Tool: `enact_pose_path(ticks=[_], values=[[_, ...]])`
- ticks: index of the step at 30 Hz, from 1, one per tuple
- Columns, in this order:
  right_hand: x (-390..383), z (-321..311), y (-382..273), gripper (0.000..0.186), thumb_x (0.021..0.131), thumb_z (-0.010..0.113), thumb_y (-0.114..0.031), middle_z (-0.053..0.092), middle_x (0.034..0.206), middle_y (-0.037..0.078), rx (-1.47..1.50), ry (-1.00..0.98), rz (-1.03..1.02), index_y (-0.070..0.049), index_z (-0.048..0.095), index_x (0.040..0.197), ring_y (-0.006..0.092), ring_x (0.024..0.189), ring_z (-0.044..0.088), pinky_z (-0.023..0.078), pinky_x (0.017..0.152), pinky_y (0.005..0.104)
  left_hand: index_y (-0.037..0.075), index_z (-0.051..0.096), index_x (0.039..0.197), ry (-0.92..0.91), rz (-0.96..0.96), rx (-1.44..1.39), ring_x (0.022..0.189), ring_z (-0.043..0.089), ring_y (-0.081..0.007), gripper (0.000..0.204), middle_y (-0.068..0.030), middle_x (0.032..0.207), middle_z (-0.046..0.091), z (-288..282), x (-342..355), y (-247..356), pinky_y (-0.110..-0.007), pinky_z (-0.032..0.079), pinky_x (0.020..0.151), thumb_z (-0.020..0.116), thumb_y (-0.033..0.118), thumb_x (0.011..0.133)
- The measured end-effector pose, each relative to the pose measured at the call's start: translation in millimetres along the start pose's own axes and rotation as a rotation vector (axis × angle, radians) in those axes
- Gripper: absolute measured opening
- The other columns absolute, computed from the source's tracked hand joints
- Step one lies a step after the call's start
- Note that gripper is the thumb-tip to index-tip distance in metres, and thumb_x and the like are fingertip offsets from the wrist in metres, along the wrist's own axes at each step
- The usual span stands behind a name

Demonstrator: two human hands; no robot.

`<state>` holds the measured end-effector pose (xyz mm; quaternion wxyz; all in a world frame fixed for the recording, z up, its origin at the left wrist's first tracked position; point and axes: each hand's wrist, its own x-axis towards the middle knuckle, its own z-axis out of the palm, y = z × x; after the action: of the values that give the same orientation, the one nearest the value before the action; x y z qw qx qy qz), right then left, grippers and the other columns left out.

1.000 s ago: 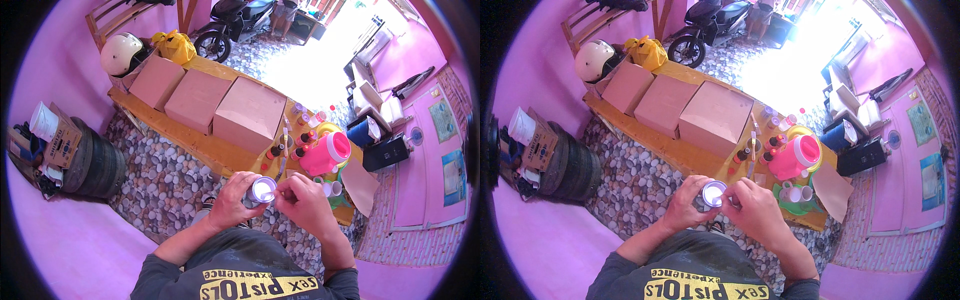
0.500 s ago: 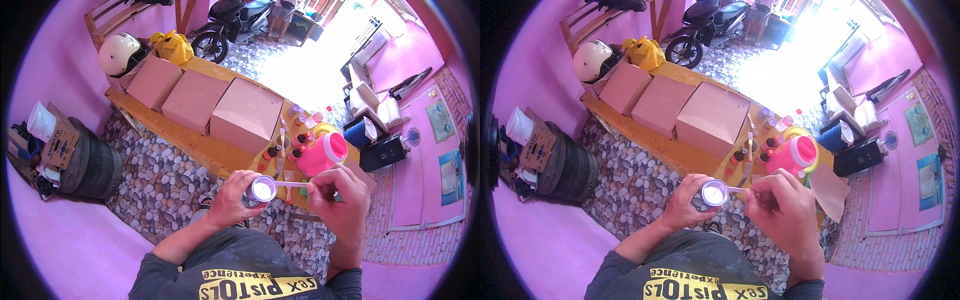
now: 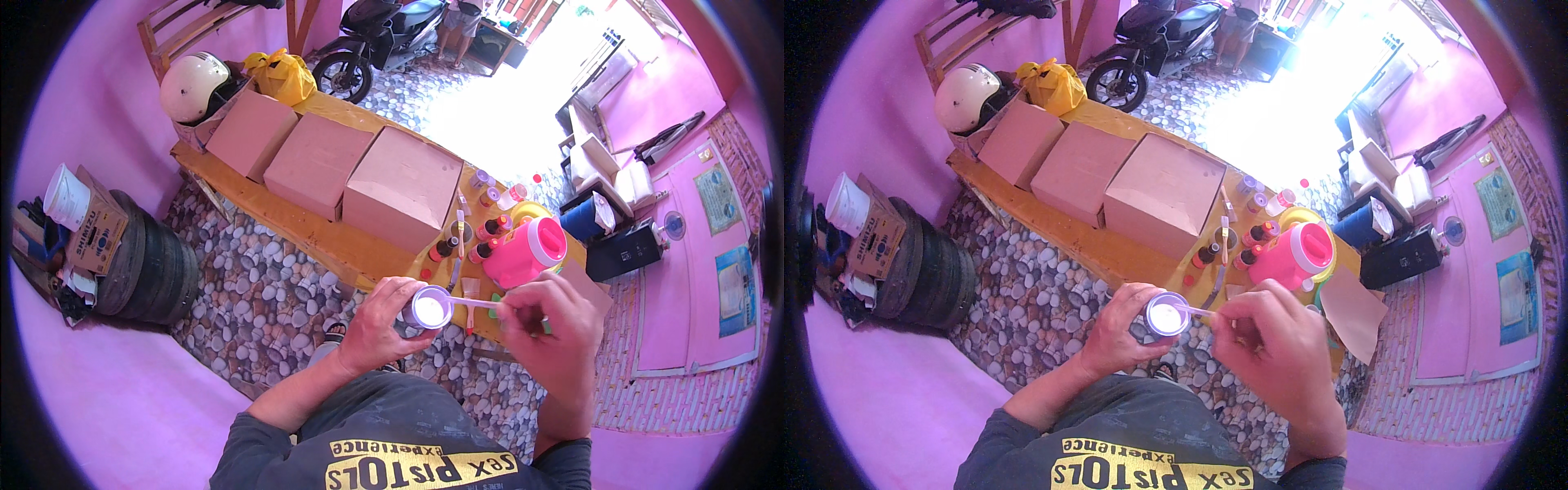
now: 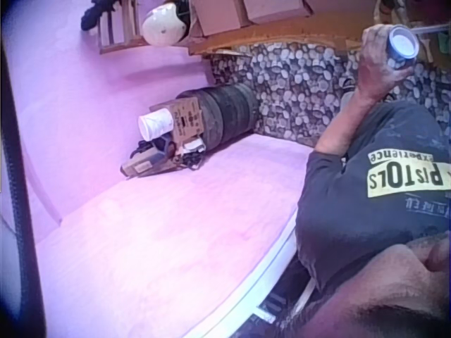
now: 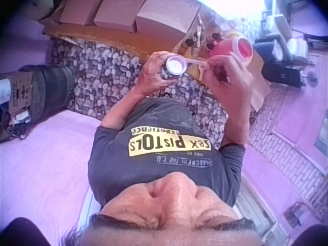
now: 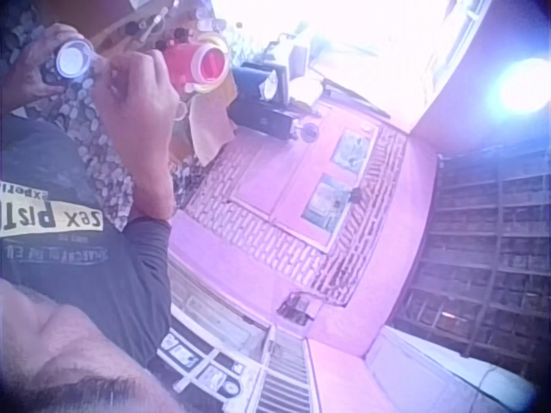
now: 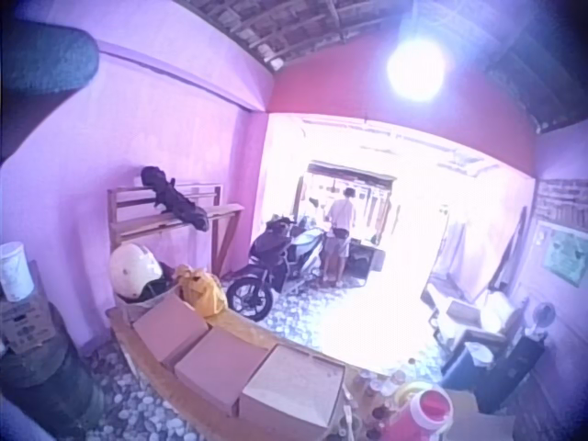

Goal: The person paints a wooden door frame with white paint using a brush, frequently dipping the brush into a small container of white paint held in their hand, and then prepares a small bottle by pouring liquid into it.

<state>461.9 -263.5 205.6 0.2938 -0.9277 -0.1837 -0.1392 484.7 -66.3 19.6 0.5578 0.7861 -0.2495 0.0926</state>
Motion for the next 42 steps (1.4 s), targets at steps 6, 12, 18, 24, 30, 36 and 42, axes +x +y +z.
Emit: enact_pose_path(ticks=[6, 12, 18, 24, 30, 36, 42], values=[[-6.8, 42.8, 27.6, 0.014, 0.085, 0.077, -0.007, 0.060, 0.078, 0.007, -0.030, -0.133, -0.056, -0.006, 0.064, 0.090, 0.0223, 0.063, 0.066, 0.054, 0.057, 0.0355, 0.000, 0.059, 0.132, 0.009, 0.028, 0.015, 0.117, 0.062, -0.0356, 0.072, -0.0166, 0.125, 0.063, -2.1, 1.5, 3.2, -0.045, 0.051, 0.103, 0.092, 0.023, 0.071], [-6.3, 66.2, 38.2, 0.014, 0.085, 0.075, -0.007, 0.057, 0.078, 0.008, -0.088, -0.150, -0.122, -0.006, 0.063, 0.091, 0.0257, 0.067, 0.066, 0.054, 0.059, 0.0387, 0.000, 0.062, 0.128, 0.028, 0.069, 0.036, 0.115, 0.063, -0.0344, 0.067, -0.0173, 0.122, 0.063, -1.6, 1.0, 3.4, -0.042, 0.053, 0.100, 0.092, 0.020, 0.072], [-10.2, 64.3, 39.3, 0.015, 0.086, 0.075, -0.011, 0.058, 0.078, 0.009, -0.199, -0.169, -0.118, -0.005, 0.061, 0.089, 0.0273, 0.069, 0.066, 0.054, 0.060, 0.0393, 0.001, 0.062, 0.127, 0.037, 0.046, 0.031, 0.114, 0.063, -0.0345, 0.065, -0.0175, 0.122, 0.063, -1.4, -2.9, 2.0, -0.042, 0.053, 0.099, 0.092, 0.019, 0.072], [-16.4, 58.5, 29.6, 0.015, 0.086, 0.074, -0.012, 0.060, 0.079, 0.009, -0.048, -0.295, -0.055, -0.005, 0.061, 0.090, 0.0278, 0.069, 0.067, 0.054, 0.061, 0.0408, 0.000, 0.060, 0.130, 0.020, 0.031, 0.045, 0.117, 0.062, -0.0359, 0.068, -0.0173, 0.123, 0.063, -2.7, -6.8, -0.3, -0.045, 0.051, 0.103, 0.089, 0.026, 0.075], [-11.9, 72.5, 25.6, 0.015, 0.086, 0.074, -0.012, 0.060, 0.079, 0.010, -0.028, -0.208, -0.061, -0.005, 0.061, 0.090, 0.0291, 0.069, 0.067, 0.054, 0.061, 0.0412, 0.000, 0.060, 0.129, 0.022, 0.057, 0.032, 0.116, 0.062, -0.0359, 0.068, -0.0170, 0.123, 0.064, -4.3, -6.7, 3.3, -0.045, 0.051, 0.102, 0.090, 0.026, 0.074], [-15.9, 65.5, 28.3, 0.016, 0.086, 0.074, -0.011, 0.060, 0.079, 0.010, -0.132, -0.192, -0.038, -0.005, 0.060, 0.089, 0.0296, 0.068, 0.066, 0.054, 0.061, 0.0418, 0.000, 0.061, 0.129, 0.045, 0.049, 0.042, 0.115, 0.062, -0.0356, 0.066, -0.0167, 0.122, 0.064, -5.4, -10.4, 5.2, -0.045, 0.051, 0.101, 0.089, 0.024, 0.074], [-15.4, 69.6, 17.3, 0.017, 0.085, 0.074, -0.012, 0.061, 0.079, 0.010, -0.001, -0.261, -0.026, -0.004, 0.060, 0.090, 0.0295, 0.069, 0.066, 0.054, 0.062, 0.0419, 0.000, 0.061, 0.128, 0.038, 0.043, 0.032, 0.115, 0.062, -0.0358, 0.065, -0.0172, 0.121, 0.064, -8.3, -12.0, 5.6, -0.044, 0.051, 0.101, 0.089, 0.024, 0.075]])
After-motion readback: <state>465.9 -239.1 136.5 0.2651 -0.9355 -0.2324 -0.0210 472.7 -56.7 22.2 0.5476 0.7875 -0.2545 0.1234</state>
